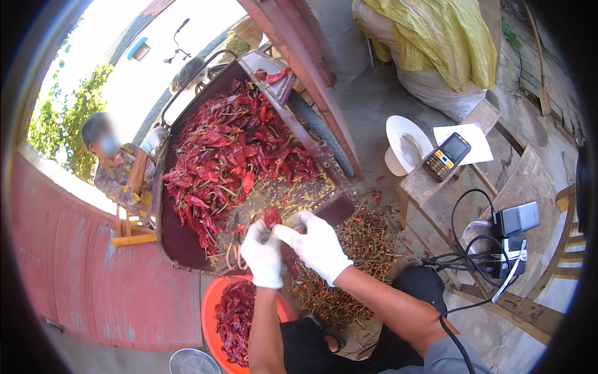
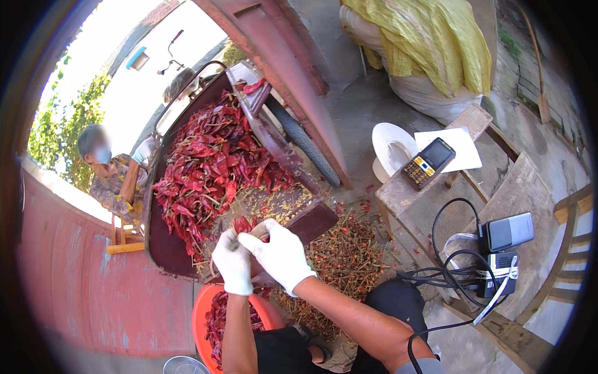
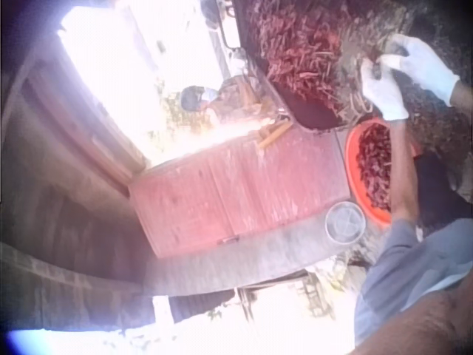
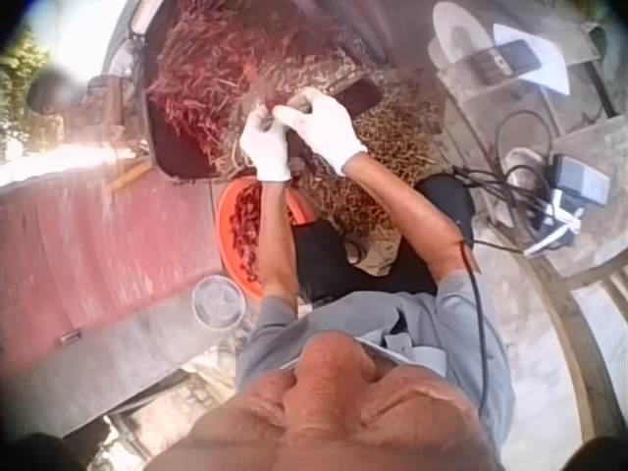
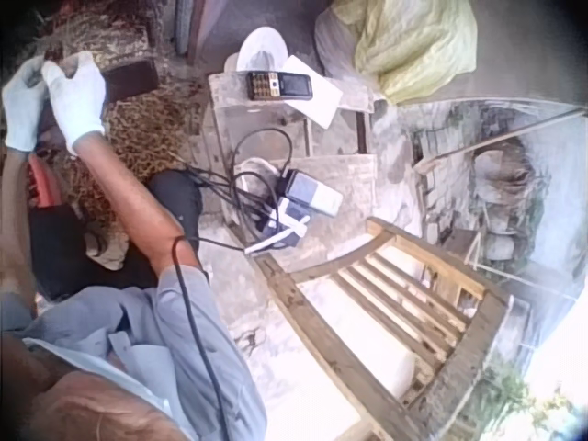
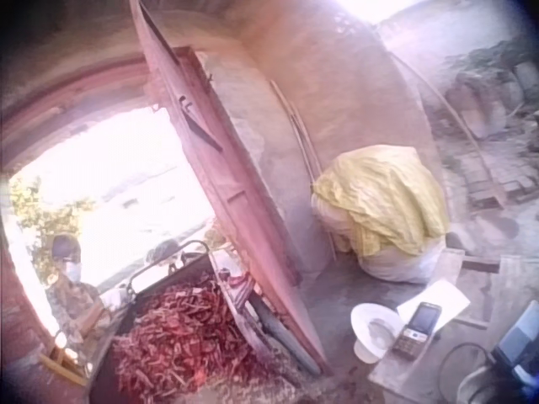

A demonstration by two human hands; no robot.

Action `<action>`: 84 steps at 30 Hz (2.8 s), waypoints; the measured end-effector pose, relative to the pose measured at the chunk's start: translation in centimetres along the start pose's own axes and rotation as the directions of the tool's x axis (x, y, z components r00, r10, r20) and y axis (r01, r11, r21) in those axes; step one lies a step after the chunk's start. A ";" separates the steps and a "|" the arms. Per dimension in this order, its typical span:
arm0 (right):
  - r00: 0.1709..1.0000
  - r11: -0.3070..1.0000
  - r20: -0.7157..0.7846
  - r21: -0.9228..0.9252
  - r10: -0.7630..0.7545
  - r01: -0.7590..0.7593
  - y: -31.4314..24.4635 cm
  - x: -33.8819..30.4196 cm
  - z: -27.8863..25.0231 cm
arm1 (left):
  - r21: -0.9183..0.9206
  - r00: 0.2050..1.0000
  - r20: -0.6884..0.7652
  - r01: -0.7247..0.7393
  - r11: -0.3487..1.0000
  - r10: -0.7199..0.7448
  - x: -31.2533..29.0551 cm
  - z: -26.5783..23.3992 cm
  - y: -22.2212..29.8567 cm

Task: The person cleans red peppers by breaking them open by hand and shaking out the seeds. They take the peppers from a large metal container and put the processed pieces into an orange bowl.

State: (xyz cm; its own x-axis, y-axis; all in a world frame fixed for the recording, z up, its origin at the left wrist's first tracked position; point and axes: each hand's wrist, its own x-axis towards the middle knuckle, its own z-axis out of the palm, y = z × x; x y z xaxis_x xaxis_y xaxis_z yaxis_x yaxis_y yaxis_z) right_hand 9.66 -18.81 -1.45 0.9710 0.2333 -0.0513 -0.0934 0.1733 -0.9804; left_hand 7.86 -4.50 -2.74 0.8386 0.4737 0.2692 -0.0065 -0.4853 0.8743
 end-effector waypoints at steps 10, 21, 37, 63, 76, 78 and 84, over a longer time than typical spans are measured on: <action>0.959 0.843 0.167 -0.459 -0.229 0.281 1.6 -1.7 2.2 | 0.324 0.971 0.012 -0.228 0.918 0.238 -6.2 -3.0 1.5; 0.832 0.550 0.387 -0.625 -0.398 0.554 2.9 -2.5 2.6 | 0.190 0.956 0.047 -0.294 0.937 0.290 -5.9 -5.9 1.4; 0.740 0.678 0.521 -0.359 -0.425 0.642 1.5 -2.4 1.9 | -0.836 0.953 0.175 0.277 0.474 -0.248 -4.0 -5.1 -0.7; 0.838 0.974 0.519 0.040 0.170 -0.223 -2.2 -0.6 0.6 | 0.664 0.895 0.352 -0.445 0.601 0.274 16.7 6.3 -9.1; 0.915 0.843 -0.012 -0.395 -0.402 0.365 -1.0 0.1 0.0 | 0.345 0.940 0.155 -0.340 0.875 0.304 4.4 -1.9 -2.1; 0.781 0.690 -0.036 -0.496 -0.624 0.528 -0.2 0.7 -0.4 | 0.323 0.939 0.200 -0.333 0.886 0.280 1.6 -3.5 -0.2; 0.800 0.613 0.228 -0.537 -0.556 0.579 0.9 -0.3 0.1 | 0.279 0.868 0.206 -0.495 0.823 0.452 -2.4 -6.3 2.9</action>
State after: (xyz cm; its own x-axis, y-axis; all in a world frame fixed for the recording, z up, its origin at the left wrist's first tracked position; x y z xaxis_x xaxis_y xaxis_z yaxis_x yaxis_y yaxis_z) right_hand 9.26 -18.58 -2.28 0.7782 0.3082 0.5472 0.6233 -0.2727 -0.7329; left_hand 2.45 -2.43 1.72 0.8370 0.0397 0.5458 -0.2686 -0.8392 0.4729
